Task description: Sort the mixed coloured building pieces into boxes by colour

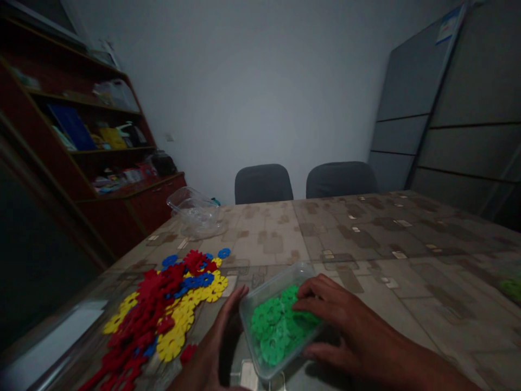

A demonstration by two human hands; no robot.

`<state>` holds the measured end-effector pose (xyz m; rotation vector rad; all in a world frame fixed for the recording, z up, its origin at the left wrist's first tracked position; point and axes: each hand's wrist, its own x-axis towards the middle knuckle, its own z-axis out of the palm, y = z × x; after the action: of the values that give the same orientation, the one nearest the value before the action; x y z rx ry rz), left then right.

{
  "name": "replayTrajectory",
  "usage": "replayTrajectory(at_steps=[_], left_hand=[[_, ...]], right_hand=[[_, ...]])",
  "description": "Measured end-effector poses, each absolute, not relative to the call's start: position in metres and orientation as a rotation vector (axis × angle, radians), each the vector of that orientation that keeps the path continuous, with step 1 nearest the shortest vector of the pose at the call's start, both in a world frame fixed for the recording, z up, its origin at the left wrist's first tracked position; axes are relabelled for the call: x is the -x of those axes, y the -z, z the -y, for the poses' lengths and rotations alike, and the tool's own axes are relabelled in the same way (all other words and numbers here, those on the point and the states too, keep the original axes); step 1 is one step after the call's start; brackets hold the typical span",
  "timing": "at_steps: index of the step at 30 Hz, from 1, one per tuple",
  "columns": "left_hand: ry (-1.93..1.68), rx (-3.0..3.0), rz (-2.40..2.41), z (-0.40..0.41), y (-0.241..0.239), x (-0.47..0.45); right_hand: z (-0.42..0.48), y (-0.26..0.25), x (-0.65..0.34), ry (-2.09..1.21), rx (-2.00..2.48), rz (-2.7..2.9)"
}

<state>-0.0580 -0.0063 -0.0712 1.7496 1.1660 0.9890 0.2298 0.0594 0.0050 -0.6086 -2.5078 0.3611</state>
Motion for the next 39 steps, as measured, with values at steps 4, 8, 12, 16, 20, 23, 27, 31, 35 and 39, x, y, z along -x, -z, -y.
replayTrajectory(at_steps=[4,8,12,16,20,23,27,31,35,39], left_hand=[[-0.949,-1.801,-1.269,0.001,0.071,0.037],[-1.073,-1.847,-1.311,-0.001,0.079,0.025],[-1.22,-1.996,-1.334,0.0,0.091,0.022],[-1.169,-2.033,-1.312,0.005,0.09,0.025],[-1.084,-2.079,-1.294,0.009,0.082,0.029],[-1.126,-2.091,-1.329,0.009,0.08,0.028],[-1.174,-2.07,-1.404,0.011,0.079,0.024],[-1.174,-2.064,-1.442,0.015,0.082,0.028],[-1.149,-2.087,-1.425,0.022,0.089,0.038],[-1.128,-2.157,-1.377,0.03,0.089,0.043]], right_hand=[[-0.047,0.011,-0.218,-0.277,0.487,2.496],[-0.04,0.024,-0.198,-0.141,0.467,2.467],[-0.03,0.033,-0.189,0.066,0.371,2.39],[-0.016,0.034,-0.188,0.15,0.323,2.394],[-0.011,0.033,-0.186,0.166,0.339,2.375],[-0.013,0.033,-0.183,0.232,0.359,2.366],[-0.014,0.031,-0.179,0.284,0.396,2.343],[-0.016,0.026,-0.187,0.301,0.341,2.394],[-0.026,0.021,-0.21,0.316,0.243,2.406],[-0.041,0.023,-0.241,0.033,0.308,2.513]])
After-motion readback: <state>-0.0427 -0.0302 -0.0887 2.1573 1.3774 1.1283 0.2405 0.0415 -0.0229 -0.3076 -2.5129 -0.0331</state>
